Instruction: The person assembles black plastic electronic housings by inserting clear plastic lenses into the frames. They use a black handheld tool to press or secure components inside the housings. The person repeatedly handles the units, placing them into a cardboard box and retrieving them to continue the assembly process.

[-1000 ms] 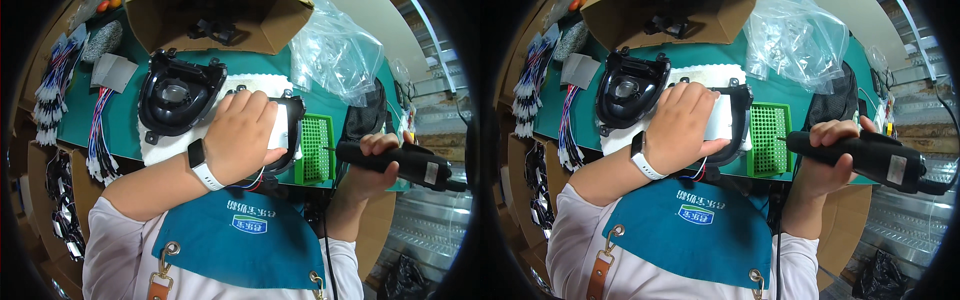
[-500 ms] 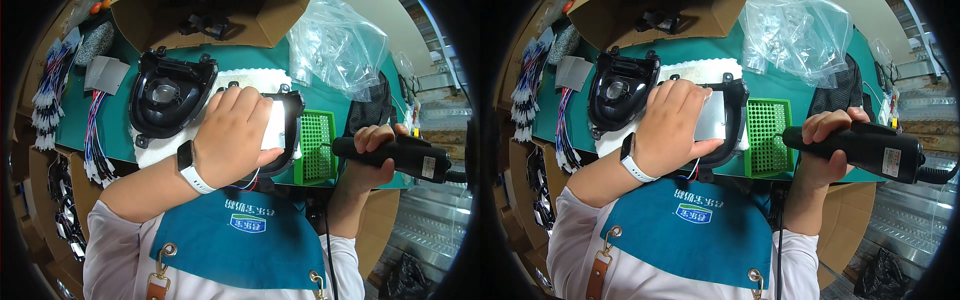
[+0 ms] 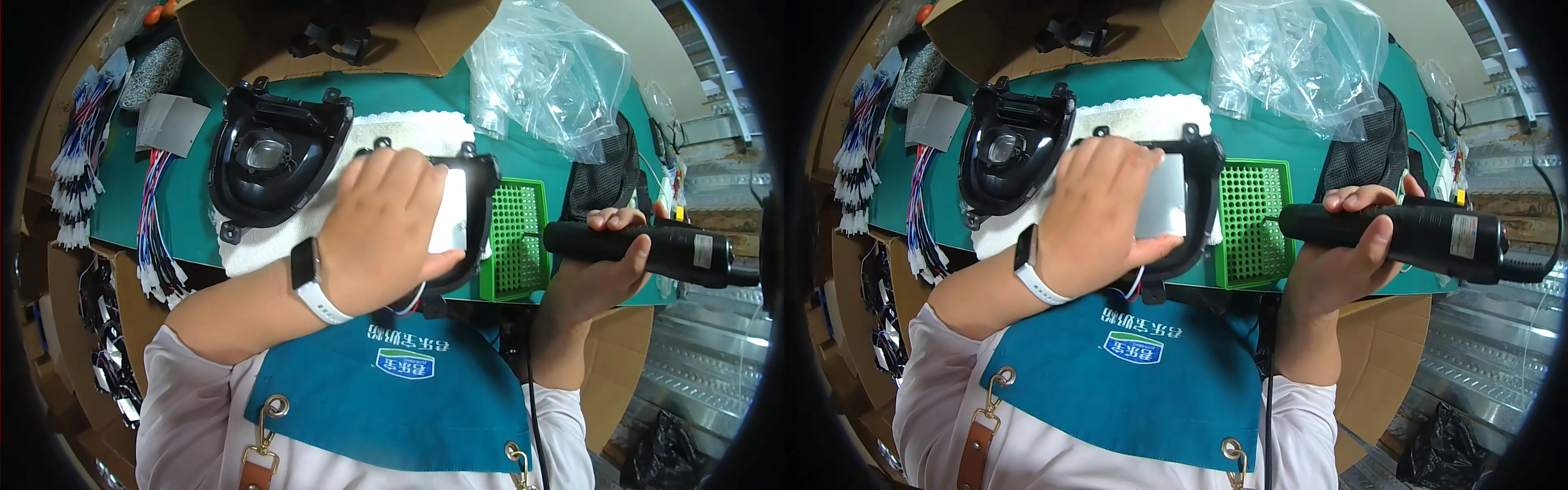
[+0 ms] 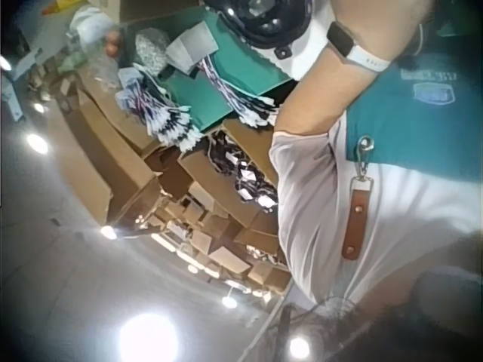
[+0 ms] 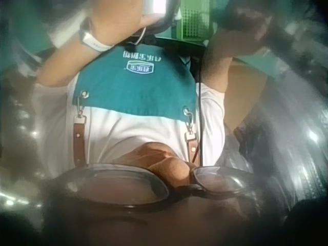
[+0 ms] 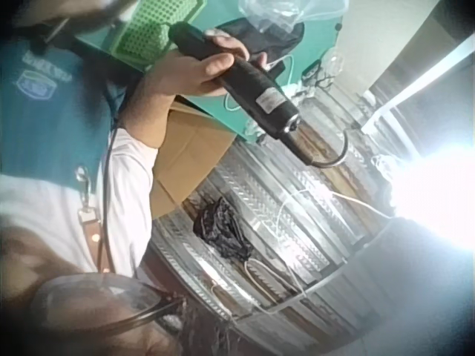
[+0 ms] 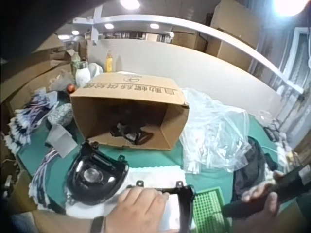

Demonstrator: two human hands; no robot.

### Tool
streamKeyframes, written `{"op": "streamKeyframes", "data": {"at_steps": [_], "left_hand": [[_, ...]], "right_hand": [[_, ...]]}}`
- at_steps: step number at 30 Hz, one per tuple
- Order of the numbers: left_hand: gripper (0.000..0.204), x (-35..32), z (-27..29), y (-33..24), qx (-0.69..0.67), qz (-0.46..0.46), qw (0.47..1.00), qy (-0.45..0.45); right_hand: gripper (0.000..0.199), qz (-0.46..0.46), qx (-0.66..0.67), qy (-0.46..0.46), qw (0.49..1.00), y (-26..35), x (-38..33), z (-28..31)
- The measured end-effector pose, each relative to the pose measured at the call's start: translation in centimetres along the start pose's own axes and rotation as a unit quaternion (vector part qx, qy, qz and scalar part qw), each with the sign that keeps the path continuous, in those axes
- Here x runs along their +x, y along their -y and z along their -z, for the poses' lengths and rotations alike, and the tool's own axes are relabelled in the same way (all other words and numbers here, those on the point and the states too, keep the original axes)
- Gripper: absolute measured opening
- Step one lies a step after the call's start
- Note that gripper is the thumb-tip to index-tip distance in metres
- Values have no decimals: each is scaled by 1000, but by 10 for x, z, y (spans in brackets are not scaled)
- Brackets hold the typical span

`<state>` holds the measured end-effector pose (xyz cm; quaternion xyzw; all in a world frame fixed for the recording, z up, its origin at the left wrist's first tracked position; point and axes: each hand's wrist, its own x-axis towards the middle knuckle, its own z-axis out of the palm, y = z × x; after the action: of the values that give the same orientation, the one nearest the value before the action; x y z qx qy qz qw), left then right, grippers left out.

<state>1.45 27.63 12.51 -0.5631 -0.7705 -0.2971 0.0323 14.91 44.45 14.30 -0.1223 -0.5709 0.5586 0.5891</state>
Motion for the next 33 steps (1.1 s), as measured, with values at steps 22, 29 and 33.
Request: {"op": "streamKeyframes", "data": {"at_steps": [22,29,33], "left_hand": [[55,-43,7,15,-99,-98,990,22],[28,-43,19,21,-253,-113,953,-122],[28,-36,15,15,-240,-61,960,-133]], "right_hand": [[50,-4,221,225,949,40,-15,-87],[48,-30,287,236,928,49,-7,-86],[47,-37,314,222,922,52,-9,-87]]}}
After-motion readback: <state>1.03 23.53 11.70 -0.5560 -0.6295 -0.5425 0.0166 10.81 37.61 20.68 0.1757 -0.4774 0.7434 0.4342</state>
